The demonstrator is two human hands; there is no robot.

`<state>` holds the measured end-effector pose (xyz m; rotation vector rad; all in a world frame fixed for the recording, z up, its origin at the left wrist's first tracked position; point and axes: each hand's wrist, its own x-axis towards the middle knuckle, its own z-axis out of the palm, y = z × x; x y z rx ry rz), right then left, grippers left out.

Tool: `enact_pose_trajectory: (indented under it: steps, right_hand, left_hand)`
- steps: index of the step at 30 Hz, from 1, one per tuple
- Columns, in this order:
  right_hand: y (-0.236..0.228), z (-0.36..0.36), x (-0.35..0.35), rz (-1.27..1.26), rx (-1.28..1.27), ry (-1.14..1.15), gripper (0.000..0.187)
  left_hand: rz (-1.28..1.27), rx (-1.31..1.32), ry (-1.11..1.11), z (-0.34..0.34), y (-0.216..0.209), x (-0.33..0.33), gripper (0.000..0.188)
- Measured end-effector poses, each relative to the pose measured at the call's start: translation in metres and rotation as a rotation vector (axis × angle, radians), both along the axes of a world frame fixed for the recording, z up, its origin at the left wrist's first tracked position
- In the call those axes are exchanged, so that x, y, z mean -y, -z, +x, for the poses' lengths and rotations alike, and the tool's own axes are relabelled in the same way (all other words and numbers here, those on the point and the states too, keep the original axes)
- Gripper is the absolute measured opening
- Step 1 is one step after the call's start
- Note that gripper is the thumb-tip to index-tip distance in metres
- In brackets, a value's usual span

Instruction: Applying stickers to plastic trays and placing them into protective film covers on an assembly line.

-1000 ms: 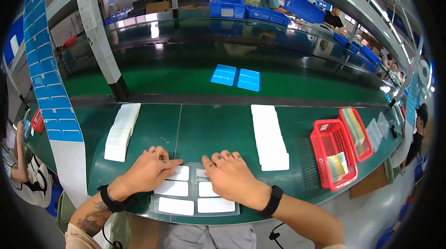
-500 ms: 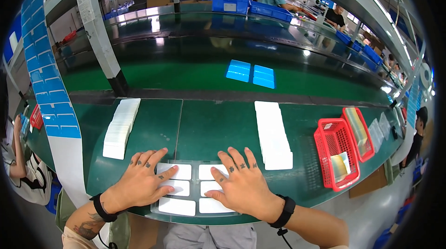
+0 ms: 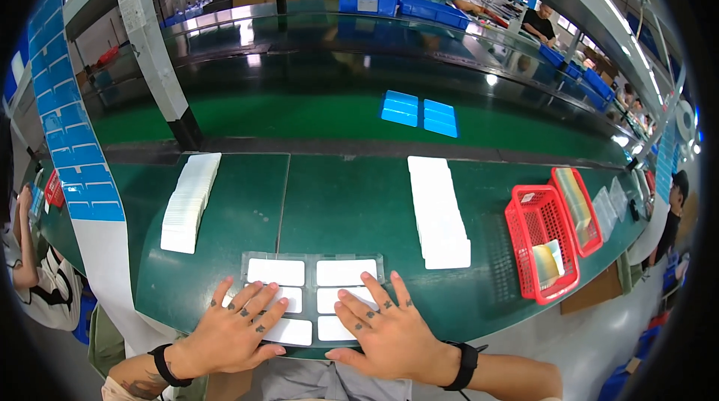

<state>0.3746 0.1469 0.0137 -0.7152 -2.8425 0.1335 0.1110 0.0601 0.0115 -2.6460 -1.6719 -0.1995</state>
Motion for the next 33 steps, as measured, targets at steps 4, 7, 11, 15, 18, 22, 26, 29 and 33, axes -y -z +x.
enact_pose_trajectory:
  steps: [4,7,11,15,18,22,26,29,33]
  right_hand:
    - [-0.004,0.015,0.012,-0.075,0.007,0.004,0.064]
    - [-0.004,0.018,0.03,-0.16,0.071,-0.044,0.062]
    - [0.019,0.023,0.041,-0.15,-0.017,-0.051,0.065]
    - [0.024,0.026,0.038,-0.142,-0.012,-0.056,0.061]
    - [0.014,0.024,0.042,-0.116,0.023,0.006,0.062]
    - [0.017,0.027,0.051,-0.1,0.026,-0.001,0.069]
    - [0.024,0.028,0.049,-0.059,-0.006,0.02,0.066]
    - [0.024,0.026,0.045,-0.11,-0.028,0.039,0.064]
    - [0.022,0.027,0.041,-0.068,0.008,0.023,0.06]
  left_hand:
    - [-0.053,0.091,-0.036,0.003,0.008,0.017,0.066]
    - [-0.071,0.12,-0.051,0.004,0.009,0.022,0.066]
    - [-0.079,0.099,-0.002,0.003,0.017,0.02,0.065]
    - [-0.069,0.142,0.034,0.004,0.022,0.013,0.063]
    - [-0.009,0.124,-0.041,0.008,0.022,0.017,0.062]
    - [0.171,-0.05,0.034,0.012,0.029,0.042,0.064]
    - [0.123,-0.089,-0.04,0.014,0.037,0.047,0.064]
    - [0.154,-0.133,-0.093,0.015,0.038,0.046,0.064]
    - [0.133,-0.022,-0.133,0.017,0.042,0.05,0.063]
